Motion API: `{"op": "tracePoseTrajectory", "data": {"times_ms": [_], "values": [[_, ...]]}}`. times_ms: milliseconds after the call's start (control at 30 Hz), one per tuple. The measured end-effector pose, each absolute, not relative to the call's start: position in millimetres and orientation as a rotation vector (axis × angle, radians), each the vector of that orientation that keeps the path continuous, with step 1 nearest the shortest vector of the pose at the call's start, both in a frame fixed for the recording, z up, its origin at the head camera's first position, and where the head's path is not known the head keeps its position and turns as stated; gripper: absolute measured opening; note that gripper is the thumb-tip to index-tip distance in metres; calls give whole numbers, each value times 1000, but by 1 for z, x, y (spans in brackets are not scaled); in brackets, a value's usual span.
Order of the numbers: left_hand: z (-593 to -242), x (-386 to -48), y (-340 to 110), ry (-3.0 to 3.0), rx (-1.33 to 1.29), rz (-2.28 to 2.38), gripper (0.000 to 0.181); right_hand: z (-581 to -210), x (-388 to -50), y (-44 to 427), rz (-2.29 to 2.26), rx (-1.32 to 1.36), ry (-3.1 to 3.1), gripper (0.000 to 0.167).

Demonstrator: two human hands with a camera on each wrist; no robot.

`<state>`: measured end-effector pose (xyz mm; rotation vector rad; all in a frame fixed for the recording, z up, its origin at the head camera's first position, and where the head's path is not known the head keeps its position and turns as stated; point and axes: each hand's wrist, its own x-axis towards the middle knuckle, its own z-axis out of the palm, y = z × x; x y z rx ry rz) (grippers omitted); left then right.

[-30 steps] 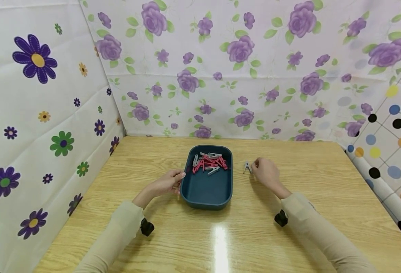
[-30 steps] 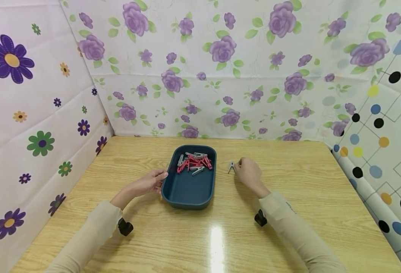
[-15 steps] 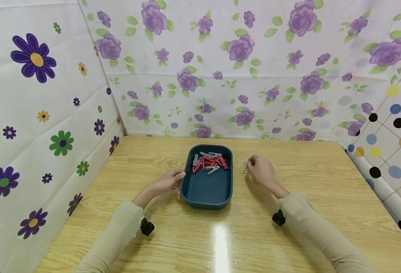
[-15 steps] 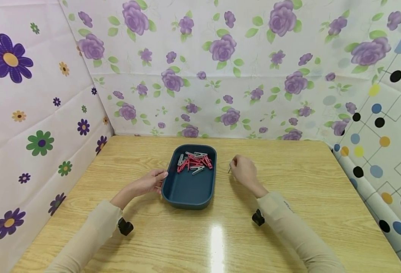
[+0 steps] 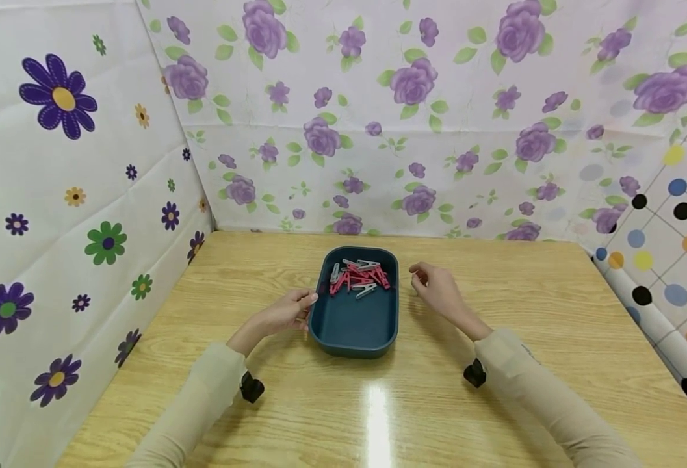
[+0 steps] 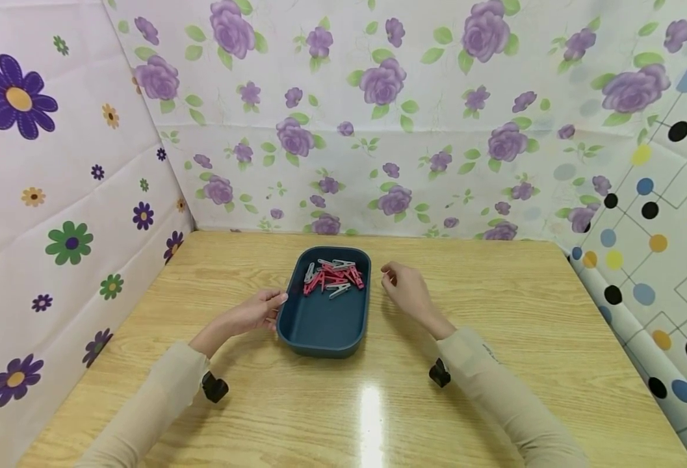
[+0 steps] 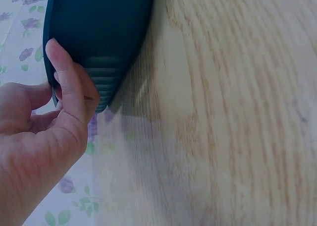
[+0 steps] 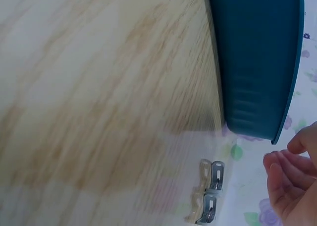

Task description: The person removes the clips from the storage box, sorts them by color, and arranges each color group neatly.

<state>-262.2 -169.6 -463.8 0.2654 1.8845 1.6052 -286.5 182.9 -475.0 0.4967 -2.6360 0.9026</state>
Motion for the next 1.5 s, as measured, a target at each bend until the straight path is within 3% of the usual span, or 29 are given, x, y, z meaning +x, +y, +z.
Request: {"op": "tracePoseTrajectory", "data": {"times_ms": [333,1233,1500], "values": [[-464,-263,-171,1912,260,1591,45,-471,-279,162,719,756,-2500,16],[-462,-260,-168,1919,223,1600,46,-461,-284,115,422,998,-2705,20],[-465,-260,-168,1923,198,1605,45,-461,-286,96,249,1007,-2994,36]]}}
